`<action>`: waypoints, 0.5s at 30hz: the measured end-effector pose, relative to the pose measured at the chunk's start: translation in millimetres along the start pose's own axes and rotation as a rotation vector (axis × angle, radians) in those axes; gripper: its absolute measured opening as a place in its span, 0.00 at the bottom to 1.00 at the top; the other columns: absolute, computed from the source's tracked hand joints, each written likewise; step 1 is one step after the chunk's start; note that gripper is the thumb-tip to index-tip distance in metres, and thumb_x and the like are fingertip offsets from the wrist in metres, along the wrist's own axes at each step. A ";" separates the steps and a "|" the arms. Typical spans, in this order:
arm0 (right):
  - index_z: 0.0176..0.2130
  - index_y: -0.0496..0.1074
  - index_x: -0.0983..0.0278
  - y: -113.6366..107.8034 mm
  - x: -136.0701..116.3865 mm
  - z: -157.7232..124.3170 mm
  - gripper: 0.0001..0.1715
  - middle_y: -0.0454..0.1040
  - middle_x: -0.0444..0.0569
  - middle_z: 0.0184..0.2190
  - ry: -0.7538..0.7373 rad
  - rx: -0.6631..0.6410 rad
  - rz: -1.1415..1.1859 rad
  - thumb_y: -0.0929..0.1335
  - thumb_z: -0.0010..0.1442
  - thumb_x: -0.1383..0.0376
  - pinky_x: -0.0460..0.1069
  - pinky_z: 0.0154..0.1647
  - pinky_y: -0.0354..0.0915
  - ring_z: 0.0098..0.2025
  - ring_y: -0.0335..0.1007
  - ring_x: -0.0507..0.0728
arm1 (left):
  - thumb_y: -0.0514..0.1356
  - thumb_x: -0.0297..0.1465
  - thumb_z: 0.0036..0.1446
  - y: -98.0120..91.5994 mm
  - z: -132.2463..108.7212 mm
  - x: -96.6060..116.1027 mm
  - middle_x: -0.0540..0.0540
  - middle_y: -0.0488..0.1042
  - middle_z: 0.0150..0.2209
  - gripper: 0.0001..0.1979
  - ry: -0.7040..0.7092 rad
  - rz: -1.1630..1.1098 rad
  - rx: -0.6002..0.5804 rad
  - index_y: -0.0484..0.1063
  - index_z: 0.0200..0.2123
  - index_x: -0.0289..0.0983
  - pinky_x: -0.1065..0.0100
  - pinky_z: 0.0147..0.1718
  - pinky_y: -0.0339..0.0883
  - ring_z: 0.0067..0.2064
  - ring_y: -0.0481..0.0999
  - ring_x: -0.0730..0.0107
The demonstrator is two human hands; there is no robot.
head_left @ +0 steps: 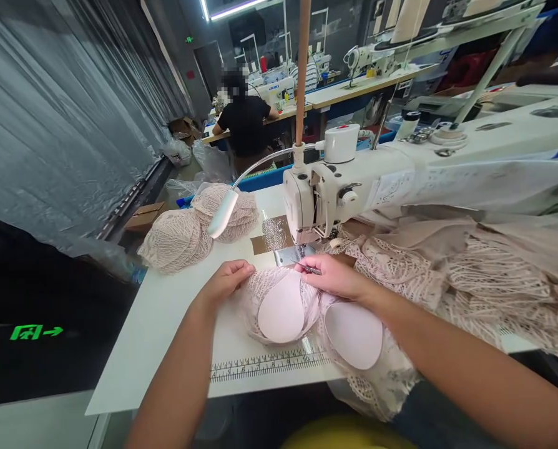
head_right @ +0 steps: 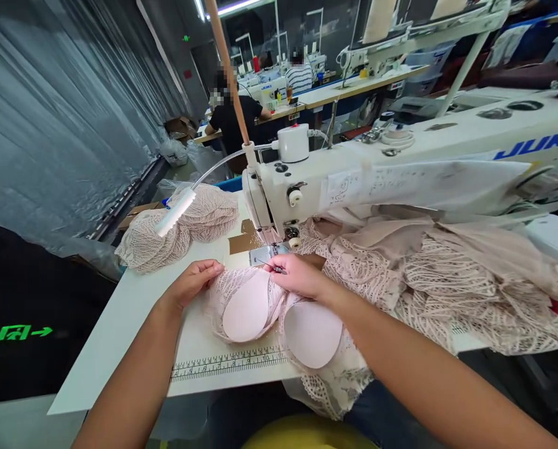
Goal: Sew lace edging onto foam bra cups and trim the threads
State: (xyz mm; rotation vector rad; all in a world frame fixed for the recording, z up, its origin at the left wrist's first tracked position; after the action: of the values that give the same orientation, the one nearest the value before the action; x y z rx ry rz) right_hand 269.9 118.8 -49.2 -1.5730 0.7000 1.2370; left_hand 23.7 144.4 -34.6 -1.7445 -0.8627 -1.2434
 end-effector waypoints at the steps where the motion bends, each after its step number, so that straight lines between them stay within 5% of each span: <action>1: 0.35 0.73 0.67 -0.1 0.9 0.3 0.11 0.73 0.48 0.33 -0.001 -0.006 0.014 0.65 0.51 0.65 0.48 0.38 0.62 0.35 0.68 0.55 | 0.60 0.44 0.52 1.2 0.6 0.7 0.53 0.61 0.21 0.18 -0.001 -0.010 0.006 0.66 0.23 0.34 0.75 0.22 0.51 0.22 0.57 0.78; 3: 0.35 0.73 0.66 0.6 0.5 0.3 0.11 0.74 0.48 0.34 -0.004 -0.019 0.046 0.65 0.51 0.66 0.48 0.40 0.63 0.37 0.69 0.55 | 0.61 0.42 0.51 7.5 2.0 3.3 0.48 0.70 0.31 0.15 0.033 -0.045 -0.004 0.69 0.31 0.35 0.74 0.26 0.58 0.28 0.65 0.76; 6: 0.36 0.72 0.66 3.7 -5.0 -1.2 0.11 0.74 0.47 0.35 -0.011 -0.041 0.100 0.65 0.52 0.66 0.48 0.40 0.63 0.38 0.69 0.54 | 0.67 0.37 0.46 24.7 2.9 7.2 0.42 0.70 0.46 0.22 0.102 -0.074 -0.077 0.69 0.44 0.37 0.69 0.39 0.64 0.41 0.70 0.68; 8: 0.36 0.73 0.65 6.2 -9.9 -2.6 0.11 0.74 0.47 0.34 -0.024 -0.055 0.143 0.65 0.52 0.65 0.47 0.40 0.63 0.37 0.68 0.53 | 0.68 0.34 0.44 37.0 1.8 7.4 0.42 0.71 0.45 0.26 0.083 -0.062 -0.170 0.68 0.48 0.37 0.68 0.41 0.64 0.43 0.70 0.66; 11: 0.37 0.73 0.65 8.1 -14.3 -4.7 0.12 0.72 0.46 0.30 0.002 -0.041 0.213 0.65 0.53 0.63 0.47 0.35 0.62 0.31 0.66 0.51 | 0.65 0.37 0.49 45.8 -1.0 5.7 0.45 0.73 0.36 0.18 0.010 -0.066 -0.281 0.73 0.41 0.34 0.70 0.34 0.64 0.35 0.71 0.68; 15: 0.40 0.73 0.64 8.1 -13.7 -7.2 0.17 0.61 0.39 0.18 0.118 -0.079 0.271 0.64 0.56 0.56 0.45 0.19 0.51 0.17 0.50 0.47 | 0.64 0.39 0.48 34.2 -1.1 4.5 0.47 0.73 0.30 0.14 -0.011 -0.104 -0.142 0.74 0.34 0.34 0.71 0.30 0.64 0.30 0.70 0.69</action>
State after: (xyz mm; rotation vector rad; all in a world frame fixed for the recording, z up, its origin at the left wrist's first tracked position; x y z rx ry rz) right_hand 261.2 107.6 -39.1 -1.6660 0.9753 1.3899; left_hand 54.3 128.6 -37.7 -1.8387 -0.9003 -1.3943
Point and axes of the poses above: each hand's wrist, its own z-axis towards the middle knuckle, its own y-axis out of the palm, x = y × z, the point moved 2 cm from there along z, towards the middle knuckle
